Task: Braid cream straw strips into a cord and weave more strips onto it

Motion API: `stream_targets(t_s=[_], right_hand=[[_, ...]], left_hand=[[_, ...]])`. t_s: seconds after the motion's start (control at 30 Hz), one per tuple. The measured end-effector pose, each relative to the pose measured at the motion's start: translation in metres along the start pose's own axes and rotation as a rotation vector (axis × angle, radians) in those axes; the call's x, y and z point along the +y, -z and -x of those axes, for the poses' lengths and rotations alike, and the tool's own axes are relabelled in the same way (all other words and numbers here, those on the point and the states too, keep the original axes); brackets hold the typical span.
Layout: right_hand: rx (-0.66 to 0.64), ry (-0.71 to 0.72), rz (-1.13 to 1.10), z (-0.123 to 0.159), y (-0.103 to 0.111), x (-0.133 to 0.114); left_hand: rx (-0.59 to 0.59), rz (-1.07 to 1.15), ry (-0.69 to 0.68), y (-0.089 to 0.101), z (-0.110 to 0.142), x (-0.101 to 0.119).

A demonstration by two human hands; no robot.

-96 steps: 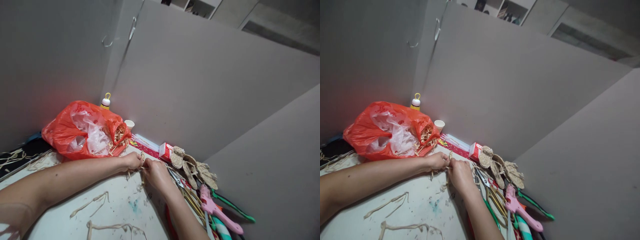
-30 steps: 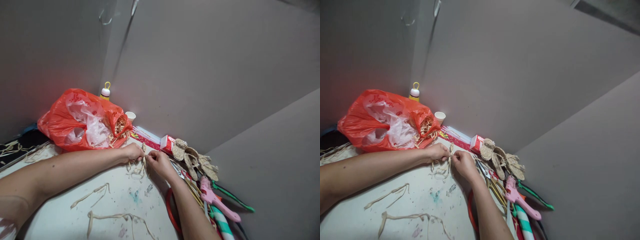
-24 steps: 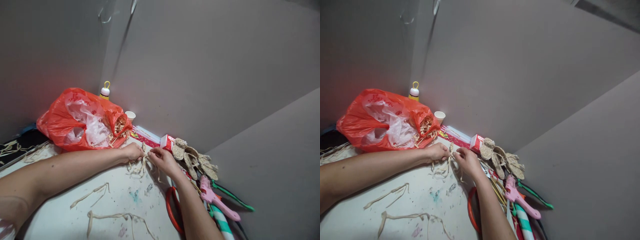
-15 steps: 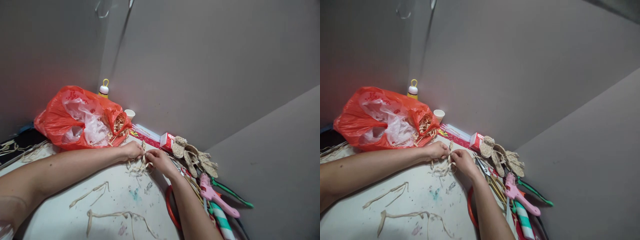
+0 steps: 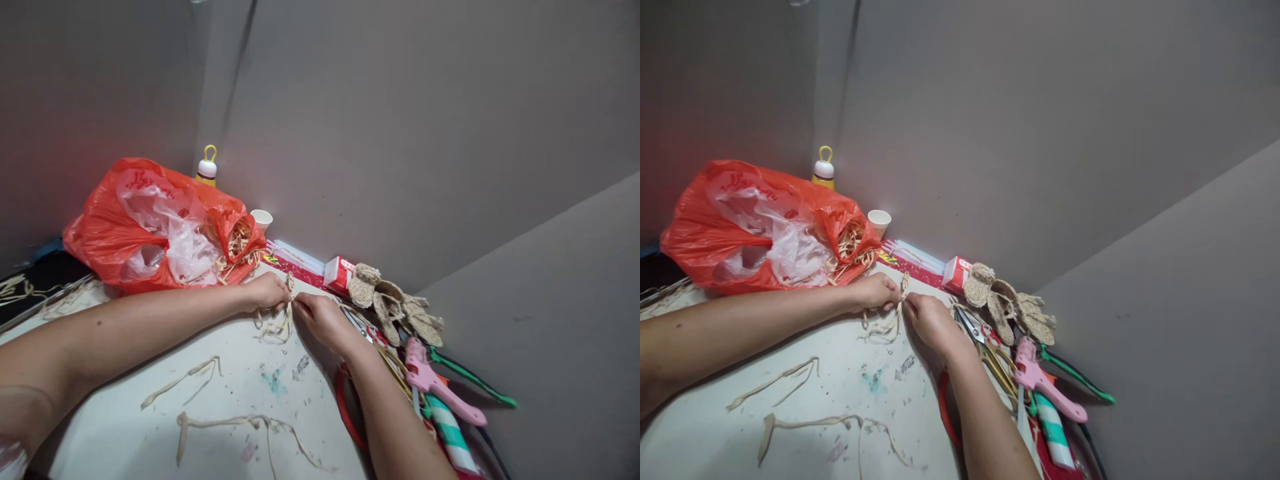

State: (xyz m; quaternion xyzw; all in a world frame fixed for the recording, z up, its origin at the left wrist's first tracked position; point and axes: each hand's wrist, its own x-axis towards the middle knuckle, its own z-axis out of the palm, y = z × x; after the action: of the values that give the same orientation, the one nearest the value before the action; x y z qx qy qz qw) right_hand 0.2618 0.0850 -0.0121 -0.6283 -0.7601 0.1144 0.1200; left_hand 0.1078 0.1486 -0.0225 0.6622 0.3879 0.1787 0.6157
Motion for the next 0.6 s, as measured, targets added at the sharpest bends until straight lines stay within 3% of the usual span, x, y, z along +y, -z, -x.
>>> stream_targets(t_s=[0.2, 0.47, 0.6], right_hand=[[0.015, 0.014, 0.057, 0.0006, -0.0012, -0.0024], [0.046, -0.024, 0.060, -0.0008, -0.0042, 0.0004], [0.026, -0.028, 0.026, -0.0018, -0.0059, 0.0029]], left_hand=[[-0.044, 0.001, 0.031, 0.0038, -0.0075, -0.0048], [0.032, -0.075, -0.030, -0.0005, 0.0003, 0.0003], [-0.022, -0.080, 0.006, 0.0018, -0.0007, 0.0018]])
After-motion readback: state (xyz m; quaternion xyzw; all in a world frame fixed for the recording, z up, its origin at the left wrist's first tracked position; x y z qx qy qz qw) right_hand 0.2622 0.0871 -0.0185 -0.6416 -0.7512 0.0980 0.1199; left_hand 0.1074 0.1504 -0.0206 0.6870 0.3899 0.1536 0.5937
